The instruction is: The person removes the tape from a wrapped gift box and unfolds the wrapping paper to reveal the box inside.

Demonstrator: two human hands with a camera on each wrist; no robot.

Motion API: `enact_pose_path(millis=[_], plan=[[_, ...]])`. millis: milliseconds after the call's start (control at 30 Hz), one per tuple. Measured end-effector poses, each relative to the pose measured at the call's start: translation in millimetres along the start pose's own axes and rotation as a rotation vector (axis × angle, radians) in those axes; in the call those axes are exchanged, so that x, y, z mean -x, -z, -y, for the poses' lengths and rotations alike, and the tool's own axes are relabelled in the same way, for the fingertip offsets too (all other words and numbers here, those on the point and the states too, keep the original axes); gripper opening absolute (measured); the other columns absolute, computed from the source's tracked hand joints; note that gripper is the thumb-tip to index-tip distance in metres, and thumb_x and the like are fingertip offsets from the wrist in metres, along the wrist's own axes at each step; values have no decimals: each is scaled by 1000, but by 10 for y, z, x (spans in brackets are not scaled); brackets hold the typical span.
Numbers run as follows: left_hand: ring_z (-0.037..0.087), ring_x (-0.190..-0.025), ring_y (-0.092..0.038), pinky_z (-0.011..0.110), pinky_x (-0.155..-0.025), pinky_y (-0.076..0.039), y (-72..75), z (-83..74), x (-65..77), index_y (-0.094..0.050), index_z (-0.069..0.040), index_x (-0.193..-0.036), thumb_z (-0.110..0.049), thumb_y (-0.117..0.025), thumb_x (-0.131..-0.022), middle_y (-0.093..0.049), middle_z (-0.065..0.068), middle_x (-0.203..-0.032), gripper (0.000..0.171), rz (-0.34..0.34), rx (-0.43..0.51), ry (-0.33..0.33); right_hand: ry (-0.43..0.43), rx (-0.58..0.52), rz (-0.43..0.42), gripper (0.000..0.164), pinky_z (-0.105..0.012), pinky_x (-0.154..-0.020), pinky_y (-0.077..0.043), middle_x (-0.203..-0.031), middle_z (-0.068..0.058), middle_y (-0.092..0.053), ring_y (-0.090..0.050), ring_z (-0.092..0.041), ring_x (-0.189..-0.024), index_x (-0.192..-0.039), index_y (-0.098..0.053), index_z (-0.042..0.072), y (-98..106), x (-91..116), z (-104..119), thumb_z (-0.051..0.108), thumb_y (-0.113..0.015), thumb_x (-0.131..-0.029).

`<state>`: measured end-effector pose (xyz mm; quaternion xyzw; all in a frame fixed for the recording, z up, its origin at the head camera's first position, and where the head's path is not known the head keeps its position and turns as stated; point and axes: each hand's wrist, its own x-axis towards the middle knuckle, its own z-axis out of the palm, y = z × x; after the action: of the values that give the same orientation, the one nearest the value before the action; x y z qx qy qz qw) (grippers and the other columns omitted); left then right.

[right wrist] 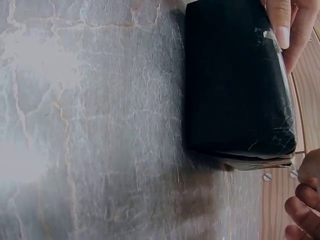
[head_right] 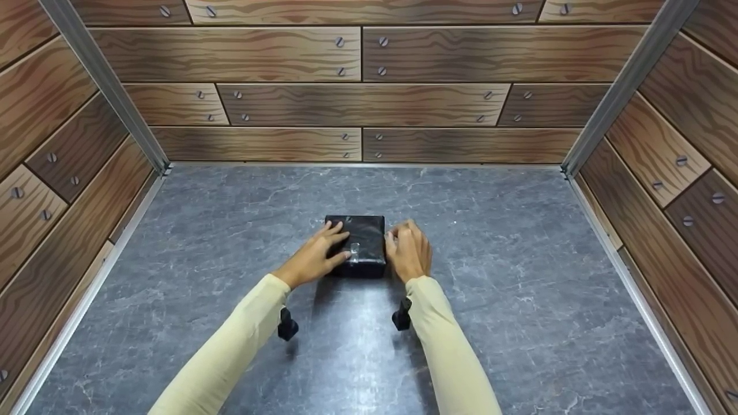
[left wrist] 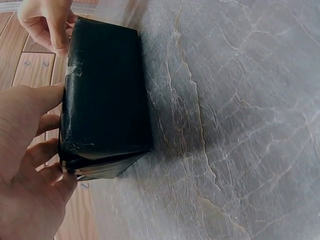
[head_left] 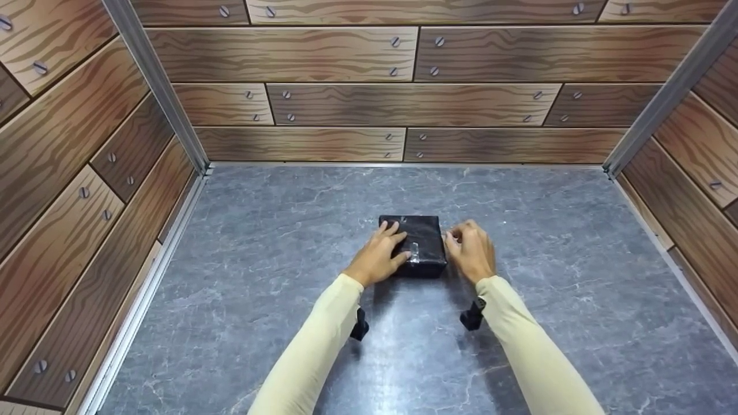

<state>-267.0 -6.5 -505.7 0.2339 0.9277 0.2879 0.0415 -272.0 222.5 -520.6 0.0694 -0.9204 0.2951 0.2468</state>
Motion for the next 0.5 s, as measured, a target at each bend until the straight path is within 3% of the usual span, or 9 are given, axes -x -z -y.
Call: enact_pose_path(millis=[500], plan=[[33,-153,-17,47,-123,-21,6,-9,7,-50,-3,-149,-33,-59,-104,-31,13,-163,55,8,2,4,-43,-38,-4,11,-48,-68,-54,-82,-15,-68,-67,-31,-72,-84,-74,-4,82,-2,-92,7,-74,-86]])
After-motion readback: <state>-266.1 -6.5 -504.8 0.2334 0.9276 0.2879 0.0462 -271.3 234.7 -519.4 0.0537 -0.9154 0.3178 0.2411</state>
